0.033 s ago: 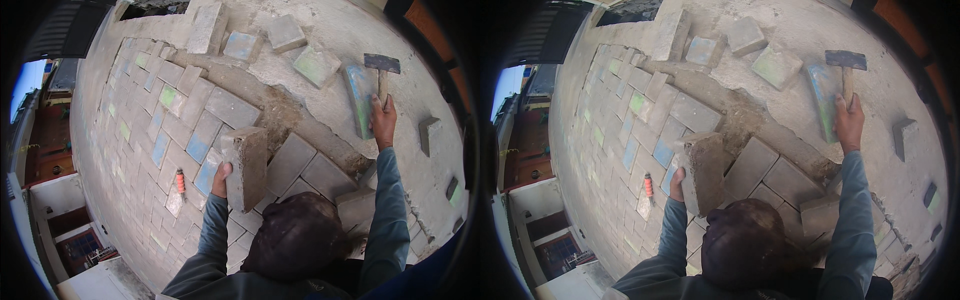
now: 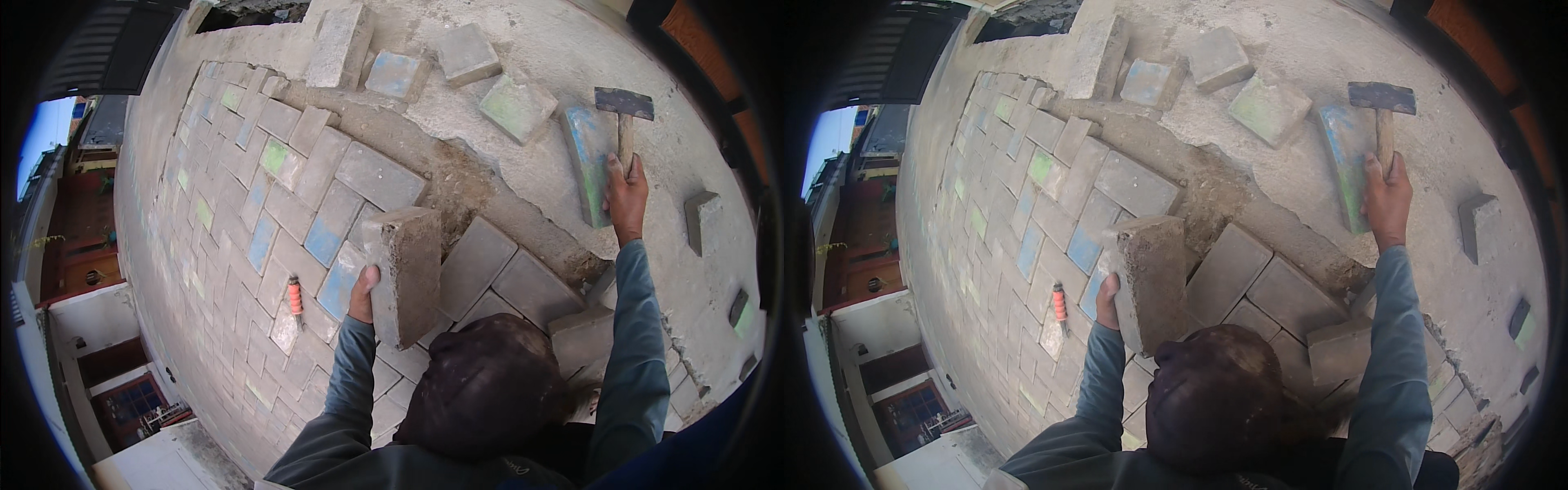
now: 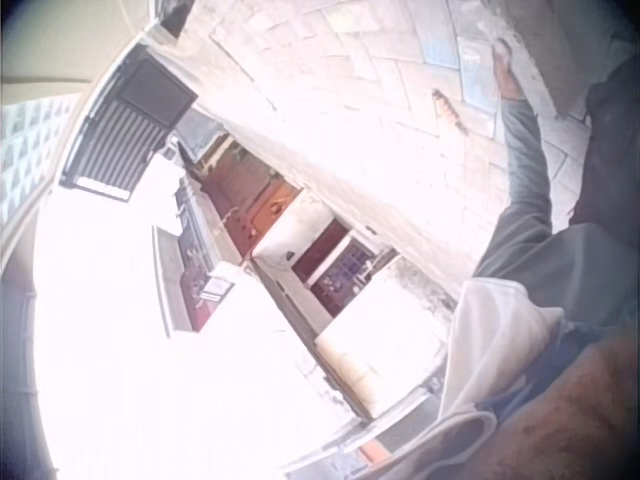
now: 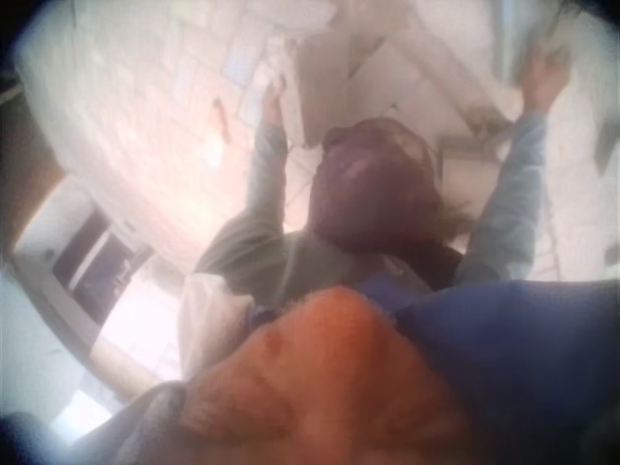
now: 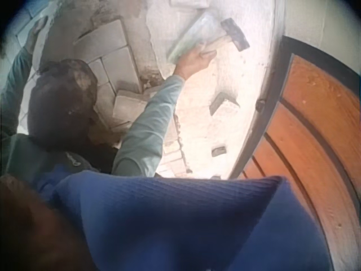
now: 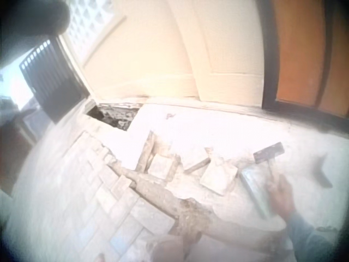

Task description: The person is laying rectangular tiles on a floor in a herringbone pattern. They use a hammer and chisel to break tiles to fit specific spaces and adjust the placement of the tiles.

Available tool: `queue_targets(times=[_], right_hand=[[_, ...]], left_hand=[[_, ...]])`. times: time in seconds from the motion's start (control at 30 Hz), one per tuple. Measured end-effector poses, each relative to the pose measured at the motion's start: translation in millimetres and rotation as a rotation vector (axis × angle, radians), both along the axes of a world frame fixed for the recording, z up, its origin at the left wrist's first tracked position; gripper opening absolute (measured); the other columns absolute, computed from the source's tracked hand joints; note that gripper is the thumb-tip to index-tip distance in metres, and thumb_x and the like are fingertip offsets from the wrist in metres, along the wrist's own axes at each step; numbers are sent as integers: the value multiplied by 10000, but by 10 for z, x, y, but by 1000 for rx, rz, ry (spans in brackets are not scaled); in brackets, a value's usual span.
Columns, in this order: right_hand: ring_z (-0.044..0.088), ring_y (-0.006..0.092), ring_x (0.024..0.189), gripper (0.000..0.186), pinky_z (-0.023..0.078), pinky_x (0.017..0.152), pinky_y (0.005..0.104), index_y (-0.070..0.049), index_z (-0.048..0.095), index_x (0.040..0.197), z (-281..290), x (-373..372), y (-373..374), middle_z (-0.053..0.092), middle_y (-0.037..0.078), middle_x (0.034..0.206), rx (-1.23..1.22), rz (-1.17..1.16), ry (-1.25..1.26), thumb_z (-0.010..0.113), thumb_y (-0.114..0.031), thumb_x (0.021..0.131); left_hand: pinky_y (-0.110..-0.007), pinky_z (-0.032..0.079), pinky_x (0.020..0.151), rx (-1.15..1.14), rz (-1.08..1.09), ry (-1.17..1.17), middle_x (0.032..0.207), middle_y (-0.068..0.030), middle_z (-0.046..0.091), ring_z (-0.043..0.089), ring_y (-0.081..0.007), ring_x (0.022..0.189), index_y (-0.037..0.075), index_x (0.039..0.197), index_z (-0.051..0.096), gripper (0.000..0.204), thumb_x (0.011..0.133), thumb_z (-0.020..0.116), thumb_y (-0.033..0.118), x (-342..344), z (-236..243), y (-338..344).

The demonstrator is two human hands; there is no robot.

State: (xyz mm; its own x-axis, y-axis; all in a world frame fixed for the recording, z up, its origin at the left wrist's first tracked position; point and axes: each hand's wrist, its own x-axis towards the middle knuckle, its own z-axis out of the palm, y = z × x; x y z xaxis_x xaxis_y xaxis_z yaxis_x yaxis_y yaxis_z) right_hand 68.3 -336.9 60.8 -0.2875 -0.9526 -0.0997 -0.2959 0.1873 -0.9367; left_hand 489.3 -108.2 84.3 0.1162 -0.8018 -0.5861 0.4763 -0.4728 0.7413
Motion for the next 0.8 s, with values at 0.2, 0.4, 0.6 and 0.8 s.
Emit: queue_targets(times=[0.2,0.4,0.6,0.8], right_hand=[[471,76,497,257,409,410,281,-58,580,1065,-29,-37,37,515,4,719,5,11,-25,621,-309,1028],[524,106,514,289,425,425,310,-27,584,1072,-12,-36,31,578,50,766,-7,15,51,616,-309,1022],[535,113,540,315,425,439,318,-24,591,1103,-61,-79,21,590,60,779,-6,50,89,608,-330,1031],[498,95,593,456,432,482,281,-30,570,1297,82,-66,-29,550,40,806,19,134,93,550,-423,1066]], left_hand=[[-397,469,1071,41,57,11,1391,-164,594,610,-272,1235,-31,1482,450,926,821,756,541,-154,-94,131],[-396,402,1142,-295,-35,-453,1419,-175,559,564,-277,1301,-55,1525,354,1094,646,928,252,-66,211,-454],[-405,378,1168,-497,127,-835,1476,-176,457,476,-284,1382,-33,1541,238,1195,625,942,271,181,308,-862],[-413,339,1202,-394,-108,-1121,1498,-270,373,407,-378,1417,-86,1543,156,1291,608,940,336,443,-2,-1039]])
